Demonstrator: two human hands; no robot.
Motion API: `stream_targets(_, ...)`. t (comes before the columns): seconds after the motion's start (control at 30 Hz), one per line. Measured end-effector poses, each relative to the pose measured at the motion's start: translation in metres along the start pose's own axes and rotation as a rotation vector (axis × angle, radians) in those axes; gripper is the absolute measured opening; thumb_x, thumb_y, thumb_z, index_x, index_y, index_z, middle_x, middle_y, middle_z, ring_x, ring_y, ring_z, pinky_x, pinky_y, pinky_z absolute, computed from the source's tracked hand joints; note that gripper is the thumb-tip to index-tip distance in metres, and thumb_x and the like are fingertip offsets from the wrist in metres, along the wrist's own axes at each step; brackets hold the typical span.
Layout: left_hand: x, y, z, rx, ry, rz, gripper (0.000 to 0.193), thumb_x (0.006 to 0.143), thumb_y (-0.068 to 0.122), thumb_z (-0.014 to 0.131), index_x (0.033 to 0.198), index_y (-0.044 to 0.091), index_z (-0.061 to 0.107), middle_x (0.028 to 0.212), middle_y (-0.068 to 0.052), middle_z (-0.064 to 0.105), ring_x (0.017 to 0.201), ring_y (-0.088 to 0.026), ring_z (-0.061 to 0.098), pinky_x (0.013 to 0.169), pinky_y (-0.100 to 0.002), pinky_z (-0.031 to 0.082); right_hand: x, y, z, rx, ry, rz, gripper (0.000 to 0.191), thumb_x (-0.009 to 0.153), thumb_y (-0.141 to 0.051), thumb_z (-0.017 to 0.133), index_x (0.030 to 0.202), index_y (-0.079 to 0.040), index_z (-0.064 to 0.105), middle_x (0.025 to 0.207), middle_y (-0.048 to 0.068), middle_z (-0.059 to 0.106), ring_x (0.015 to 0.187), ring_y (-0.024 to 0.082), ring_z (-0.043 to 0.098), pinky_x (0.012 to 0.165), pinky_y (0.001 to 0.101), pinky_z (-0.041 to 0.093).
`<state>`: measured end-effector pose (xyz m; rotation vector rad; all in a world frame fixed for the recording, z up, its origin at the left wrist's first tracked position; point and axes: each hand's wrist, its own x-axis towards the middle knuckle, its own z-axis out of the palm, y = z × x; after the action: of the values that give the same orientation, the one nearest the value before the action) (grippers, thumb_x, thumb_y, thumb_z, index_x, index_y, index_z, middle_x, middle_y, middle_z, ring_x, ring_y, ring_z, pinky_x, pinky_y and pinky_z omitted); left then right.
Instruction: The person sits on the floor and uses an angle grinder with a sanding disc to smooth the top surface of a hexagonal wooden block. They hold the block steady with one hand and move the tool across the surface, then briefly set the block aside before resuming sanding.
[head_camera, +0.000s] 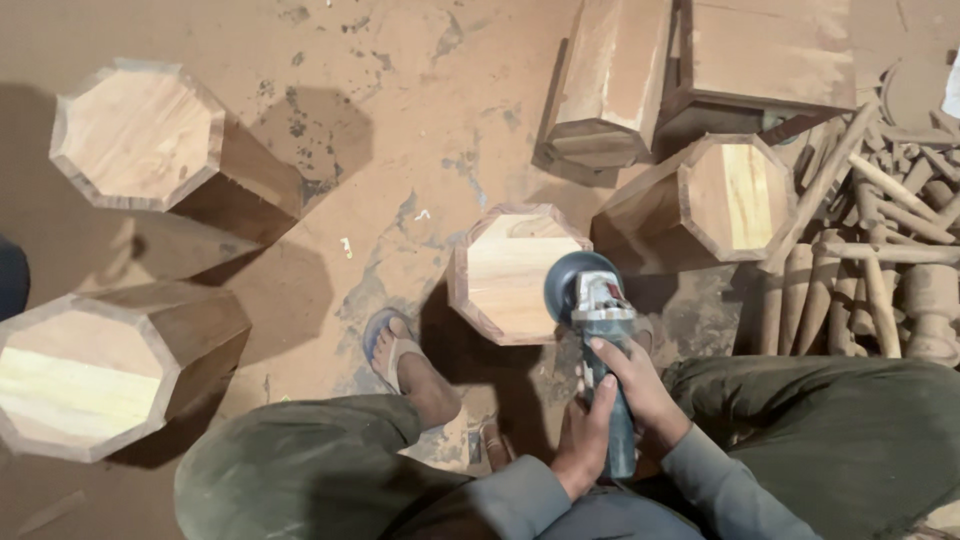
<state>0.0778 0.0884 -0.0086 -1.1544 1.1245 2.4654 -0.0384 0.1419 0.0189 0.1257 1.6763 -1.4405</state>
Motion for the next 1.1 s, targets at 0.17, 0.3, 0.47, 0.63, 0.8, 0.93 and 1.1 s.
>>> stream_targets(0.17, 0.007, -0.007, -0.022, -0.202, 0.173, 0.122, 0.067, 0.098, 0.059, 0.049, 0.121, -0.002, 0.065, 0.105, -0.012, 0.071, 0.093, -0.020, 0.068, 0.081, -0.034, 0.055, 0.024, -0.014, 0.052, -0.256, -0.188, -0.125, 0.033, 0.094, -0.028, 0.070, 0.111, 0.000, 0.066, 0.088, 0.002, 0.066, 0.076, 0.010, 0.060, 0.068, 0.0287, 0.053)
stream_targets(0.3, 0.003, -0.013, -0.044, -0.318, 0.370, 0.069, 0.063, 0.098, 0.056, 0.046, 0.129, 0.002, 0.058, 0.110, -0.010, 0.070, 0.095, -0.019, 0.068, 0.083, -0.036, 0.055, 0.032, -0.014, 0.090, -0.255, -0.365, -0.084, 0.034, 0.090, -0.027, 0.070, 0.114, -0.003, 0.065, 0.088, 0.003, 0.066, 0.077, 0.011, 0.061, 0.068, 0.0290, 0.052)
stream_targets(0.47, -0.008, -0.026, -0.041, -0.291, 0.316, 0.106, 0.066, 0.102, 0.053, 0.042, 0.128, -0.004, 0.063, 0.109, -0.017, 0.070, 0.092, -0.023, 0.068, 0.079, -0.037, 0.053, 0.016, -0.013, 0.082, -0.347, -0.427, -0.178, 0.035, 0.093, -0.027, 0.070, 0.116, -0.001, 0.064, 0.095, 0.002, 0.065, 0.086, 0.009, 0.057, 0.077, 0.0276, 0.051)
stream_targets(0.63, -0.012, -0.053, -0.032, -0.229, 0.230, 0.045, 0.066, 0.101, 0.053, 0.039, 0.134, -0.001, 0.060, 0.122, -0.014, 0.069, 0.104, -0.025, 0.065, 0.089, -0.037, 0.051, -0.003, -0.004, 0.056, -0.391, -0.330, -0.149, 0.039, 0.091, -0.029, 0.068, 0.117, -0.002, 0.061, 0.096, 0.002, 0.066, 0.088, 0.010, 0.059, 0.080, 0.0286, 0.051)
stream_targets(0.8, -0.016, -0.073, -0.028, -0.081, 0.180, 0.111, 0.066, 0.101, 0.053, 0.035, 0.136, 0.001, 0.057, 0.128, -0.012, 0.069, 0.114, -0.024, 0.065, 0.097, -0.034, 0.049, -0.012, 0.017, 0.035, -0.376, -0.268, -0.125, 0.040, 0.090, -0.031, 0.069, 0.117, -0.002, 0.062, 0.096, 0.003, 0.067, 0.087, 0.011, 0.059, 0.079, 0.0303, 0.052)
stream_targets(0.93, -0.022, -0.069, -0.021, 0.076, 0.123, 0.134, 0.067, 0.103, 0.054, 0.037, 0.132, -0.002, 0.061, 0.120, -0.013, 0.072, 0.109, -0.023, 0.068, 0.095, -0.033, 0.049, -0.016, 0.032, 0.015, -0.343, -0.163, -0.093, 0.038, 0.089, -0.031, 0.071, 0.111, 0.000, 0.065, 0.089, 0.004, 0.070, 0.081, 0.012, 0.063, 0.073, 0.0297, 0.054)
stream_targets(1.1, -0.022, -0.046, -0.011, -0.020, -0.049, -0.072, 0.069, 0.102, 0.055, 0.035, 0.123, -0.005, 0.063, 0.098, -0.022, 0.069, 0.084, -0.032, 0.068, 0.075, -0.040, 0.054, -0.017, 0.033, -0.002, -0.181, -0.158, -0.076, 0.032, 0.092, -0.029, 0.069, 0.104, 0.001, 0.065, 0.082, 0.005, 0.068, 0.072, 0.012, 0.063, 0.065, 0.0299, 0.053)
